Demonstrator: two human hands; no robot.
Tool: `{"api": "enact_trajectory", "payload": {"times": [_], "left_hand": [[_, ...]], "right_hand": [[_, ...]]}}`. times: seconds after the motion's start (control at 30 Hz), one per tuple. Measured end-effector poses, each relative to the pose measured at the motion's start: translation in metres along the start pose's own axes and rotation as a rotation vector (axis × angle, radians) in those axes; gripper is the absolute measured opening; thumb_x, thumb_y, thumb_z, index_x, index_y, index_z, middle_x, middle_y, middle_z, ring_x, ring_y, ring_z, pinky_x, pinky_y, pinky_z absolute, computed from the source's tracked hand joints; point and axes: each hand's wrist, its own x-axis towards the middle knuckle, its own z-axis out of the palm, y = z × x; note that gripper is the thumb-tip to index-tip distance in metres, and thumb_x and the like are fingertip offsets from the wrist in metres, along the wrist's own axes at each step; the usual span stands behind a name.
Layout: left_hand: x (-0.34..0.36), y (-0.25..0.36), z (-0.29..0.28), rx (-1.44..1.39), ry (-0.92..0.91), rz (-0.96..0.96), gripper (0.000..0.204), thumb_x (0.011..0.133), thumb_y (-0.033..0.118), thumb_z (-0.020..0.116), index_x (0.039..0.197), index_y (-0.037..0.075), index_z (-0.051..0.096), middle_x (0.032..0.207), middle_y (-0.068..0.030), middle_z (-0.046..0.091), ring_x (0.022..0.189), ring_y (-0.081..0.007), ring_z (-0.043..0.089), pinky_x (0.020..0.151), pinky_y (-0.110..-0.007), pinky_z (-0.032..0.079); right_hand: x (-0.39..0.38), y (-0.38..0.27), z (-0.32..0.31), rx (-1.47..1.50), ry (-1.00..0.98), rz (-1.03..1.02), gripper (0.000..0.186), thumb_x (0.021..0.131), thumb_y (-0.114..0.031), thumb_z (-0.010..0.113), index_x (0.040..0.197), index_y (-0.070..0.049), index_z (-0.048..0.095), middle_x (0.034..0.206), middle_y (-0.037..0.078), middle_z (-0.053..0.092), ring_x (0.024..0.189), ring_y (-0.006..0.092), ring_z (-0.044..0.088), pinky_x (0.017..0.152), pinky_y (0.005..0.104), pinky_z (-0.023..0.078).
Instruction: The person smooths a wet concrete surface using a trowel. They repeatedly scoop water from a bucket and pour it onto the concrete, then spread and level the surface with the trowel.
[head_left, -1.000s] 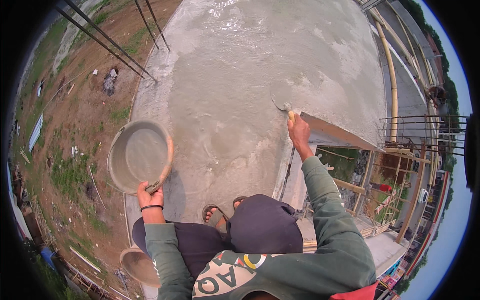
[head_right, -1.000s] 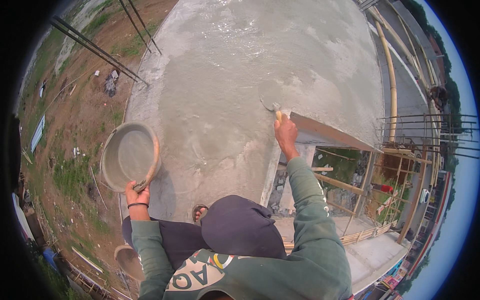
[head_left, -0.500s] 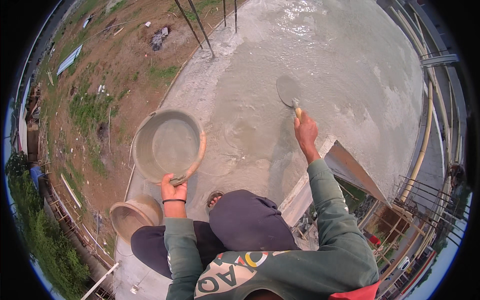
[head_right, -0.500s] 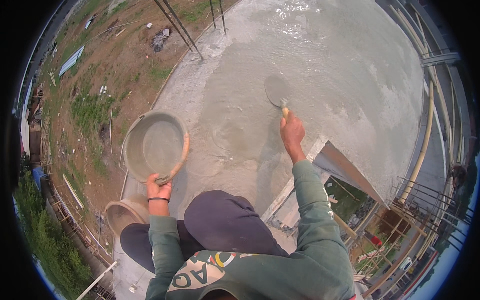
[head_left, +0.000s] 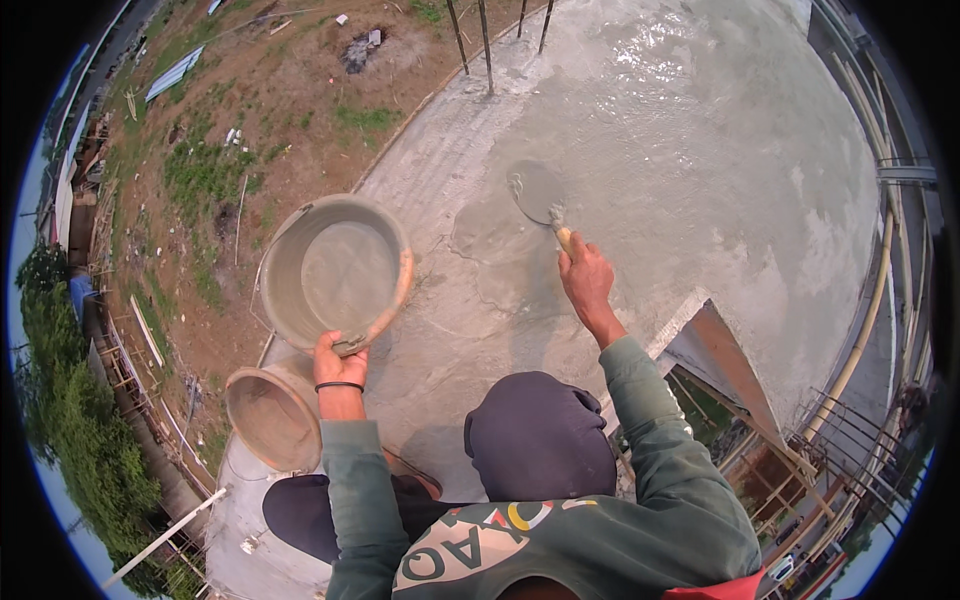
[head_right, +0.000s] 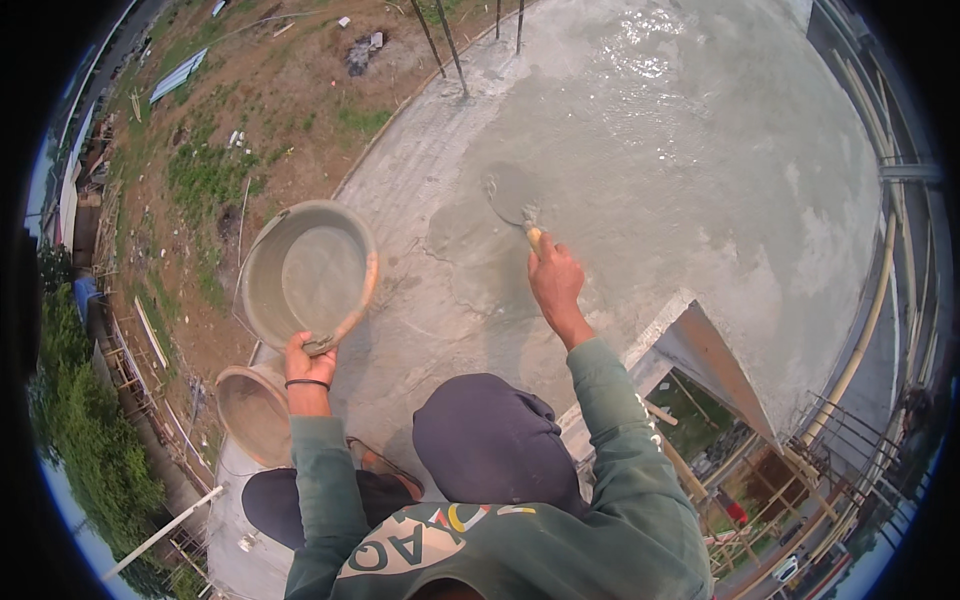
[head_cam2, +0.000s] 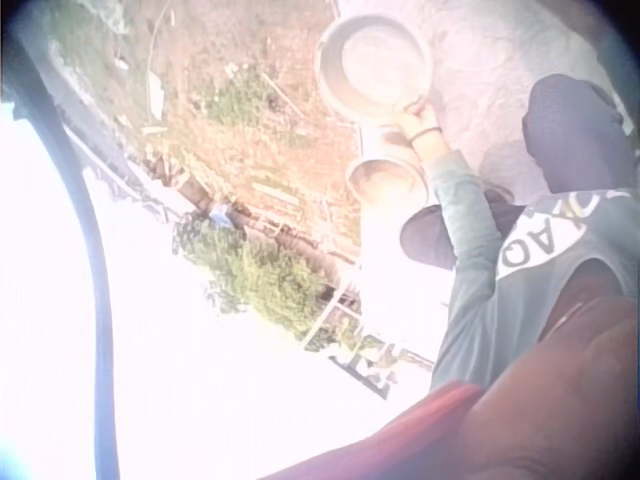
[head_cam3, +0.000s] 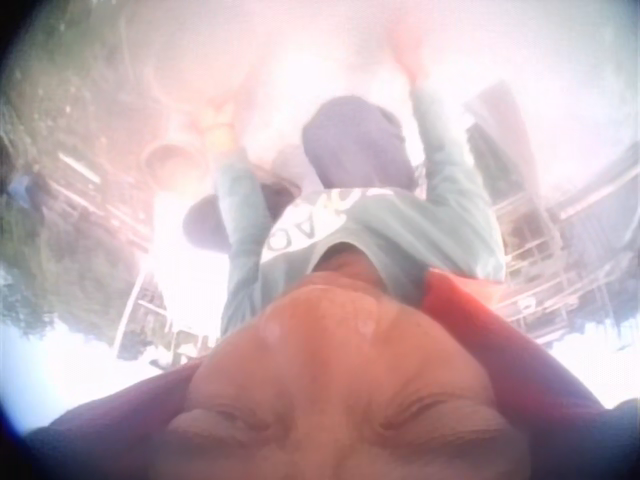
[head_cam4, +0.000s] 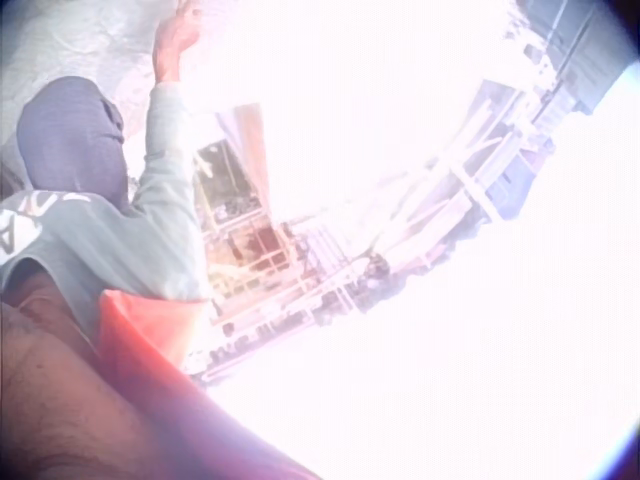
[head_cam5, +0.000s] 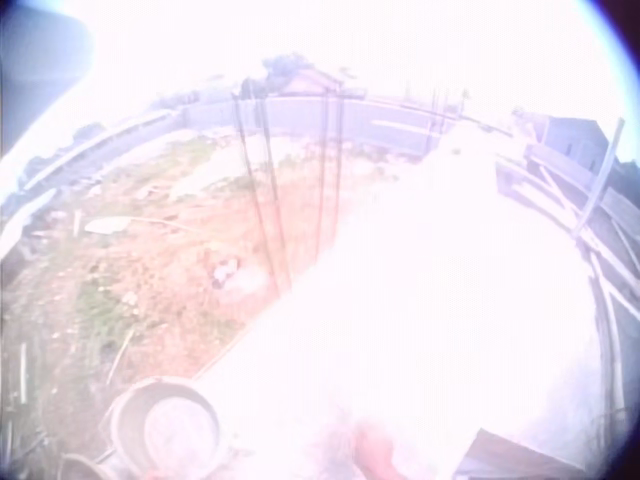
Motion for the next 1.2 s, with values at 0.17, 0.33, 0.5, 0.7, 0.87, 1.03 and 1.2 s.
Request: {"api": "enact_trajectory", "payload": {"times": [0.17,0.33,0.5,0.7,0.87,1.03,1.2], "left_hand": [[0.032,0.015,-0.025,-0.036,-0.079,-0.009,0.033,0.081,-0.001,0.054,0.113,-0.004,0.049,0.111,-0.0154,0.059,0.102,-0.0335,0.062,0.091,-0.054,0.055],[0.058,0.023,-0.051,-0.075,-0.153,-0.017,0.035,0.080,-0.002,0.056,0.114,-0.003,0.050,0.110,-0.0147,0.060,0.102,-0.0327,0.062,0.091,-0.053,0.055],[0.065,0.020,-0.072,-0.040,-0.167,-0.025,0.036,0.079,-0.002,0.056,0.115,0.000,0.050,0.113,-0.0136,0.059,0.106,-0.0326,0.060,0.092,-0.053,0.055],[0.065,0.010,-0.082,-0.043,-0.187,-0.046,0.047,0.077,-0.001,0.058,0.123,0.001,0.049,0.117,-0.0133,0.057,0.109,-0.0342,0.059,0.089,-0.055,0.055],[0.071,-0.005,-0.092,-0.081,-0.182,-0.051,0.051,0.076,0.000,0.060,0.126,0.003,0.049,0.118,-0.0125,0.058,0.109,-0.0329,0.060,0.087,-0.055,0.055],[0.078,-0.008,-0.102,-0.091,-0.245,-0.045,0.042,0.078,-0.002,0.058,0.120,0.001,0.051,0.119,-0.0131,0.058,0.110,-0.0330,0.059,0.090,-0.054,0.055],[0.080,-0.011,-0.109,-0.080,-0.260,-0.042,0.042,0.078,0.000,0.058,0.119,0.001,0.052,0.117,-0.0127,0.059,0.109,-0.0329,0.060,0.090,-0.054,0.055]], "right_hand": [[-0.029,-0.037,0.020,0.107,-0.012,-0.133,0.036,0.085,-0.023,0.068,0.119,-0.017,0.060,0.083,0.015,0.064,0.069,0.0372,0.066,0.058,0.0490,0.052],[-0.043,-0.073,0.038,-0.008,0.085,0.000,0.037,0.084,-0.020,0.069,0.118,-0.012,0.059,0.081,0.015,0.063,0.066,0.0374,0.066,0.054,0.0490,0.052],[-0.065,-0.092,0.051,0.045,0.041,-0.113,0.036,0.086,-0.019,0.067,0.119,-0.008,0.057,0.085,0.017,0.063,0.067,0.0393,0.066,0.055,0.0509,0.051],[-0.103,0.016,-0.010,-0.081,0.237,0.302,0.033,0.088,-0.016,0.063,0.118,-0.003,0.056,0.091,0.023,0.064,0.081,0.0441,0.064,0.069,0.0543,0.049],[-0.184,0.038,-0.010,-0.016,0.166,0.482,0.029,0.088,-0.011,0.060,0.112,0.005,0.055,0.090,0.027,0.064,0.086,0.0483,0.061,0.075,0.0560,0.047],[-0.184,-0.011,0.028,0.050,0.123,0.292,0.031,0.086,-0.010,0.061,0.113,0.005,0.054,0.089,0.028,0.063,0.083,0.0487,0.062,0.074,0.0561,0.047],[-0.145,-0.056,0.051,0.137,0.076,0.083,0.035,0.085,-0.010,0.062,0.116,0.003,0.053,0.087,0.027,0.062,0.078,0.0475,0.063,0.069,0.0557,0.049]]}}
